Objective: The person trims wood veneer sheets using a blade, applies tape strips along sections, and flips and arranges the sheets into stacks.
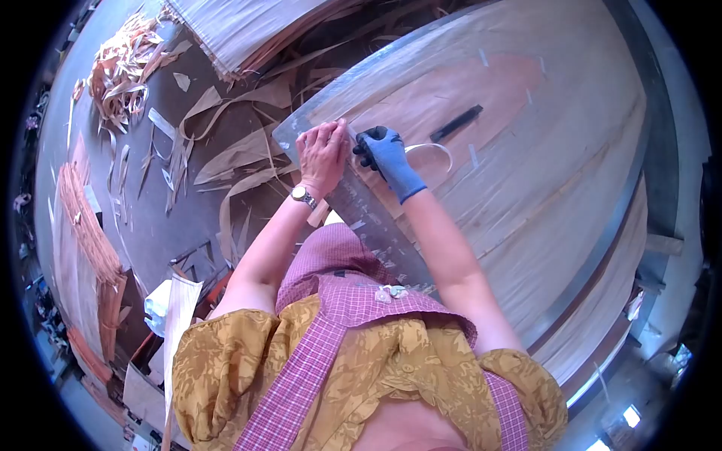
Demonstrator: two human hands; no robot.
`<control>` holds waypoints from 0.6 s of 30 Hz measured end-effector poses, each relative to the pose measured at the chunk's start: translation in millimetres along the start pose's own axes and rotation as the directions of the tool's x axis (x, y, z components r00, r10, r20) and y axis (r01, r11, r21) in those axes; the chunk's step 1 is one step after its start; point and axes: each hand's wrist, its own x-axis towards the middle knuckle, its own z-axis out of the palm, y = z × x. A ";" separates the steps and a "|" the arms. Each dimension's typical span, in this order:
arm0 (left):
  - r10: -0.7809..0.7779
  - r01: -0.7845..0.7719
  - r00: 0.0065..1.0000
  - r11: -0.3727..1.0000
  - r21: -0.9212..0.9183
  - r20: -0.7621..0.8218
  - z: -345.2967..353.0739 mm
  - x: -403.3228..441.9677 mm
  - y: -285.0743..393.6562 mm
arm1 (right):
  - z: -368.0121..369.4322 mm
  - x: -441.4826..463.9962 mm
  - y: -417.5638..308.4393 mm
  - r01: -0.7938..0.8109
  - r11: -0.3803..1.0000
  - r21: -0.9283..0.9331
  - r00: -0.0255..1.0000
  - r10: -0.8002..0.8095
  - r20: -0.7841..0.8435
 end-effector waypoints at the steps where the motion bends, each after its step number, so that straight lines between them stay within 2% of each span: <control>1: -0.002 0.002 1.000 1.000 0.018 0.017 0.5 2.6 0.6 | -0.1 0.4 1.0 -0.002 1.000 0.009 1.000 0.002 0.000; 2: -0.006 0.005 1.000 0.999 0.037 0.031 0.8 4.4 1.1 | -0.3 0.0 0.7 -0.003 1.000 0.015 1.000 0.003 0.002; 5: -0.071 0.071 0.997 0.995 -0.077 0.000 3.2 4.0 -2.7 | -1.7 -2.9 -2.0 -0.017 0.999 0.035 1.000 0.017 0.007; 8: 0.065 -0.062 0.996 0.997 0.045 -0.062 4.0 1.0 -1.0 | -3.0 -0.8 0.8 -0.010 0.997 0.071 0.999 0.007 0.032; 14: 0.085 -0.085 0.996 0.989 0.118 0.009 3.5 -0.8 7.1 | -6.3 1.4 1.3 -0.045 0.994 0.100 0.997 0.038 0.071; 15: 0.095 -0.096 0.995 0.988 0.119 0.014 3.7 -0.6 6.4 | -10.8 4.4 5.5 0.100 0.973 -0.210 0.995 -0.092 0.049; 16: 0.105 -0.106 0.994 0.987 0.122 0.016 4.7 -1.5 5.0 | -18.8 7.4 11.1 0.221 0.838 -0.499 0.974 -0.218 0.066; 17: 0.117 -0.118 0.993 0.985 0.123 0.012 6.9 -0.5 3.5 | -24.3 6.5 5.6 0.308 0.603 -0.736 0.936 -0.331 0.120; 18: 0.128 -0.129 0.992 0.984 0.122 0.010 8.8 -0.2 3.5 | -29.6 -1.0 0.1 0.319 0.298 -0.899 0.869 -0.471 0.152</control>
